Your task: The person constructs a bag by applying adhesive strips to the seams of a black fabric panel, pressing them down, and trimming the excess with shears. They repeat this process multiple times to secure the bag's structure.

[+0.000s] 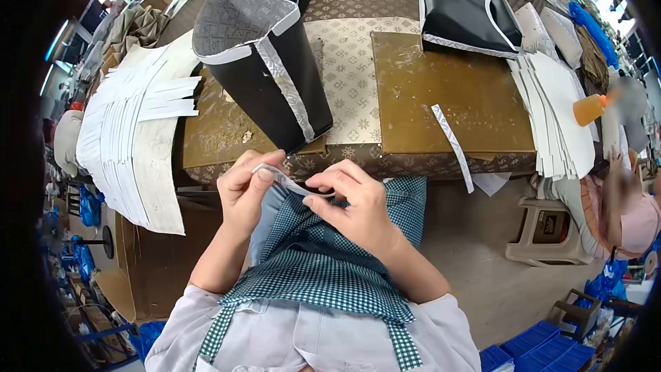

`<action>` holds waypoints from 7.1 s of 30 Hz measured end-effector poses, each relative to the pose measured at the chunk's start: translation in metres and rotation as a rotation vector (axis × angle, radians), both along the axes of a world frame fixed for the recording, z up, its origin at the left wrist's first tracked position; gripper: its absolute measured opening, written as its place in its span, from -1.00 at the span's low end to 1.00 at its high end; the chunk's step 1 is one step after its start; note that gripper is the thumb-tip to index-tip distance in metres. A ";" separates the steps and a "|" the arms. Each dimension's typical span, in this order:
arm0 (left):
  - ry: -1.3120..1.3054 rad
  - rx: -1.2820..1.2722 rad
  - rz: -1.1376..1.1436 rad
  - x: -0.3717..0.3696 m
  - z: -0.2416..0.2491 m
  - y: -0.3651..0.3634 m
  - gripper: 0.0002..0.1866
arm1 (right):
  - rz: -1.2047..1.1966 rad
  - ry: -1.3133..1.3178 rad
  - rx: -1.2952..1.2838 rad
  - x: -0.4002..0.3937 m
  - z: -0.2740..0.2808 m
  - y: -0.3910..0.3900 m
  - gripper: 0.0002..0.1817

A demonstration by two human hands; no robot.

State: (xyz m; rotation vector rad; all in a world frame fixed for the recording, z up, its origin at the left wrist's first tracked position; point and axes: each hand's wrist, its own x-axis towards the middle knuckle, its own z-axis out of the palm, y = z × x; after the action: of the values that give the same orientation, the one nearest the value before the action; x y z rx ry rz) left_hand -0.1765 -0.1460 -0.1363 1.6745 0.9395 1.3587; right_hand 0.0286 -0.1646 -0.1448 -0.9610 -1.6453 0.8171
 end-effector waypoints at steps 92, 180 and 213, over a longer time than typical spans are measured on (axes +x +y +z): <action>1.159 0.176 0.237 -0.066 -0.013 0.249 -0.50 | 0.024 -0.727 0.170 -0.037 -0.053 0.098 -0.36; 0.590 -0.021 -0.239 0.000 0.129 0.115 -0.65 | 0.321 0.389 -0.474 0.018 0.003 0.098 -0.86; 1.062 0.257 0.157 -0.007 0.105 0.144 -0.67 | -0.291 -0.451 -0.299 0.002 -0.045 0.075 -0.82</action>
State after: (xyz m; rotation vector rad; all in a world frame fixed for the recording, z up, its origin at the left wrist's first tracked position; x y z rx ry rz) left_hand -0.1836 -0.0022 -0.0311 2.6284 1.5241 0.6076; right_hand 0.0306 -0.0891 -0.1900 -1.6486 -1.7233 0.6884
